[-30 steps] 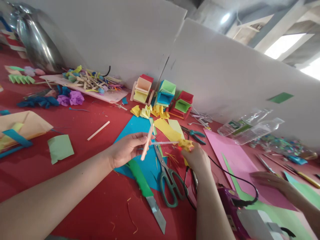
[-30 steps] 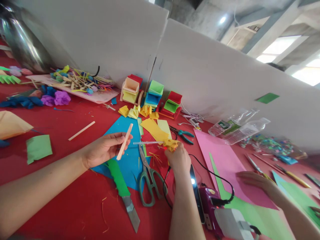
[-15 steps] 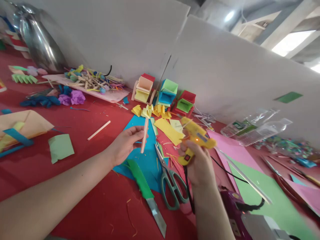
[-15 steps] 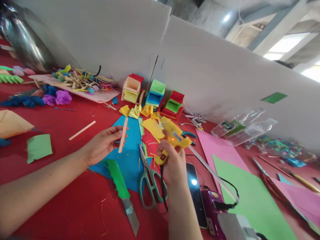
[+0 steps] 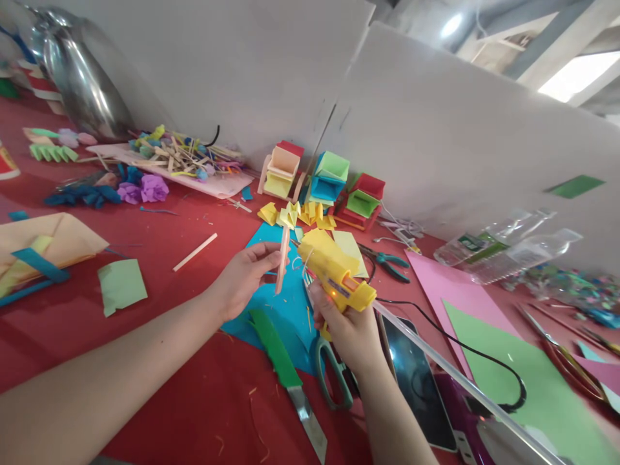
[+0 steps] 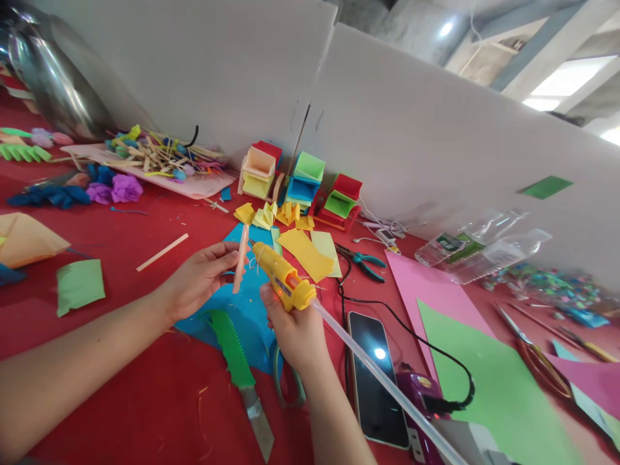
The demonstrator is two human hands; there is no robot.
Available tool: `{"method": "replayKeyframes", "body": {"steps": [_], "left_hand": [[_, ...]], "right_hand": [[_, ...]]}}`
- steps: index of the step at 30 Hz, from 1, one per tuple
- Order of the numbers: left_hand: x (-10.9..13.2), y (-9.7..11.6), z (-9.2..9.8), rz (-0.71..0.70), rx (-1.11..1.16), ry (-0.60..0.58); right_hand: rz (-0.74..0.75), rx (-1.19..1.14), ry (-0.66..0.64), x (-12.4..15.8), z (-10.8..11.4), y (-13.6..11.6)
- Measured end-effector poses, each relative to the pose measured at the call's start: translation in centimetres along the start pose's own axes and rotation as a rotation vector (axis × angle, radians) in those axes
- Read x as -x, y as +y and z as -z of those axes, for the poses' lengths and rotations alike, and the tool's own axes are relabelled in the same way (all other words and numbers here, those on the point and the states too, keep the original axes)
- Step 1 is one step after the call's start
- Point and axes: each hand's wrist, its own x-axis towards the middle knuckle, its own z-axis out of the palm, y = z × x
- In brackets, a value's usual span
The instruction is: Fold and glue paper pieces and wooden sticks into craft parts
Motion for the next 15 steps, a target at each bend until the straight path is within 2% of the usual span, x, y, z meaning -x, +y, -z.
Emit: {"method": "replayKeyframes", "body": {"steps": [15], "left_hand": [[0.1, -0.19, -0.1, 0.014, -0.034, -0.023]], "right_hand": [[0.044, 0.044, 0.025, 0.04, 0.03, 0.96]]}}
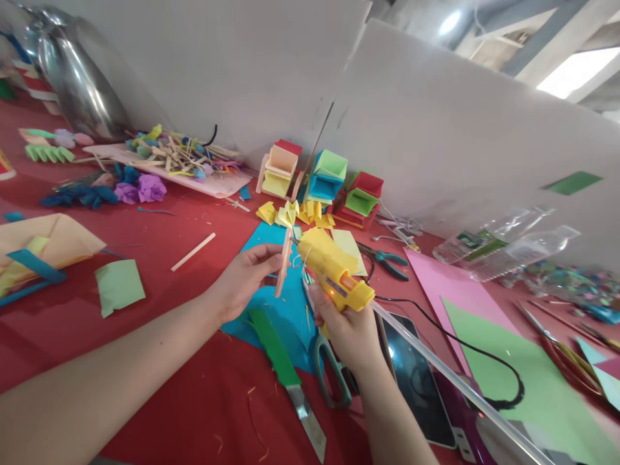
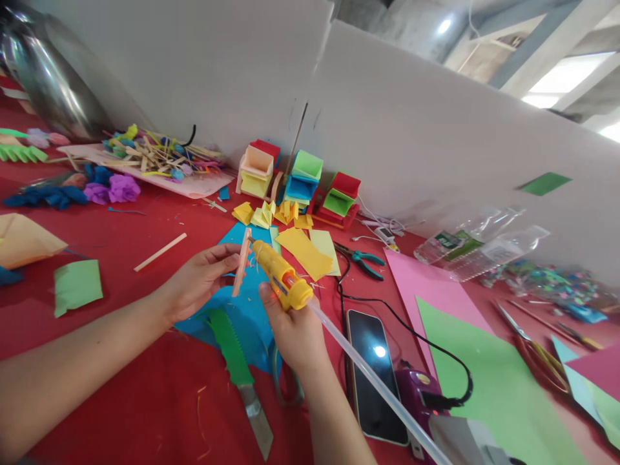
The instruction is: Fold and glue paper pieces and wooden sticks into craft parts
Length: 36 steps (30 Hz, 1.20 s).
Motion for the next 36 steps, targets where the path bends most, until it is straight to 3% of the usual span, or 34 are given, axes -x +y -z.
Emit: {"method": "replayKeyframes", "body": {"steps": [21, 36], "left_hand": [[0.02, -0.14, 0.15, -0.017, -0.009, -0.014], [-0.22, -0.15, 0.26, -0.039, 0.008, -0.014]], "right_hand": [[0.055, 0.125, 0.054, 0.21, -0.14, -0.04], [0.1, 0.171, 0.025, 0.26, -0.18, -0.44]]}}
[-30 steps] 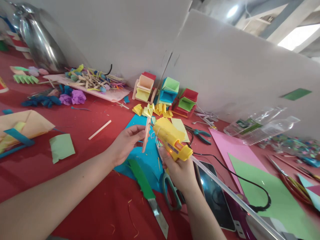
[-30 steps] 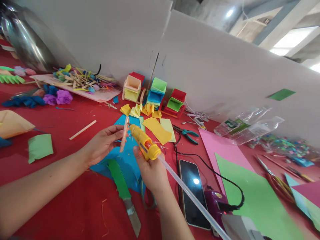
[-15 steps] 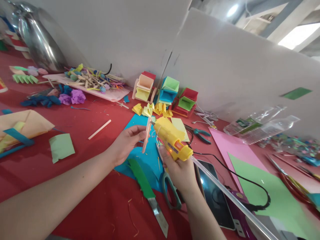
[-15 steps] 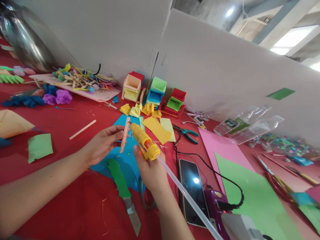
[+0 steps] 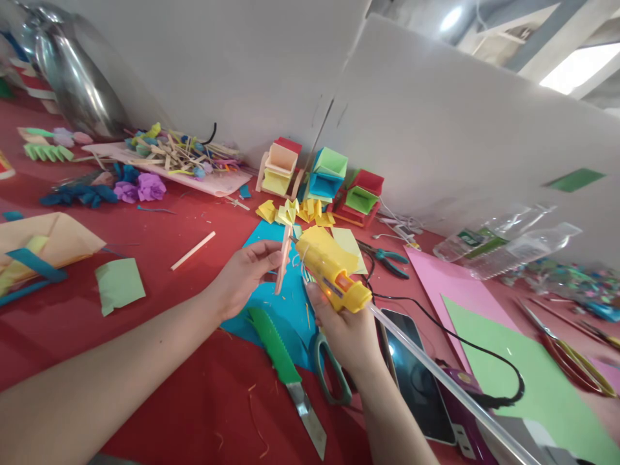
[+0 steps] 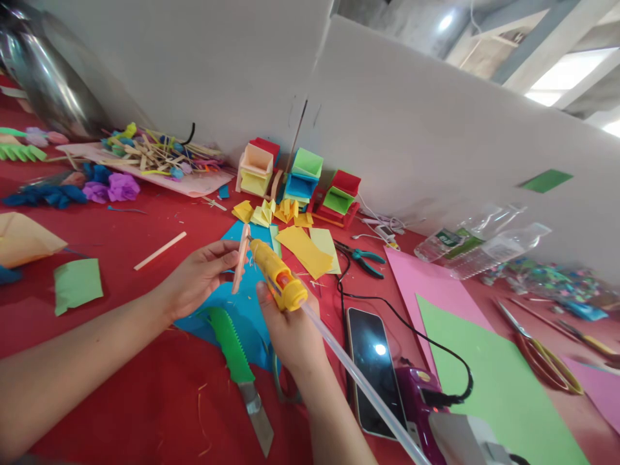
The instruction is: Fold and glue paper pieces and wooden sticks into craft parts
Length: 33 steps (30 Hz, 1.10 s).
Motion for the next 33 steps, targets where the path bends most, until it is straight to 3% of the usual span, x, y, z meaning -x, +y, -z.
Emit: {"method": "replayKeyframes", "body": {"steps": [19, 33], "left_hand": [[-0.3, 0.2, 0.4, -0.056, 0.041, 0.034], [-0.7, 0.3, 0.7, -0.112, 0.055, 0.061]], "right_hand": [[0.067, 0.118, -0.046, 0.0, 0.0, -0.8], [0.008, 0.159, -0.098, 0.1, 0.0, -1.3]]}}
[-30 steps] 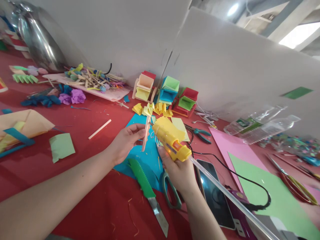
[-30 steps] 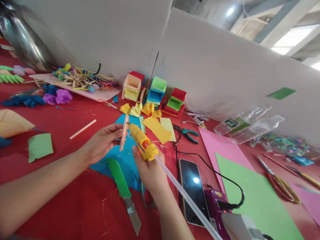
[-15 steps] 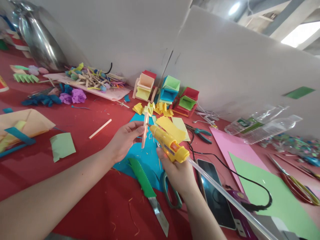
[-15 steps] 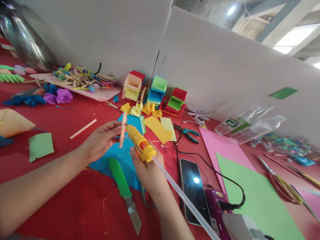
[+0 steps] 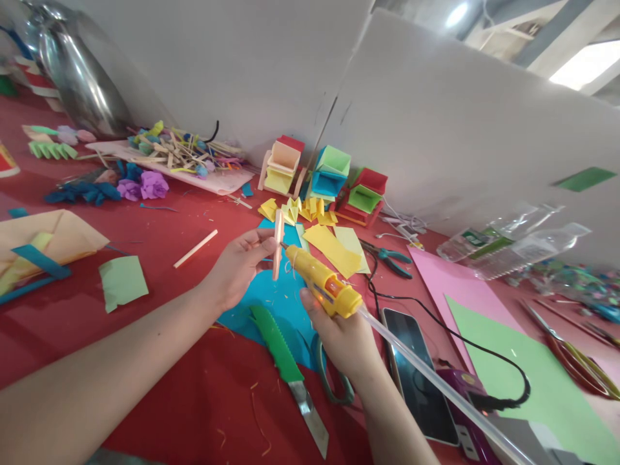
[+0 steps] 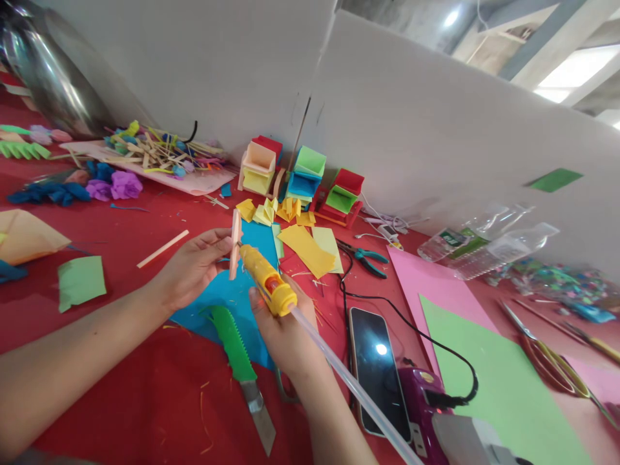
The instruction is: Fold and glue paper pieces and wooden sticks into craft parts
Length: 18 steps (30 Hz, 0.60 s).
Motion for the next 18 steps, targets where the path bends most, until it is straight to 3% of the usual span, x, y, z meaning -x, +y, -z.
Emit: {"method": "replayKeyframes", "body": {"steps": [11, 18], "left_hand": [[-0.5, 0.6, 0.3, -0.086, -0.013, 0.045], [-1.2, 1.0, 1.2, -0.132, 0.02, 0.094]], "right_hand": [[0.002, -0.043, -0.075, 0.1, -0.3, 0.2], [0.019, -0.202, -0.134, 0.0, 0.6, 0.9]]}}
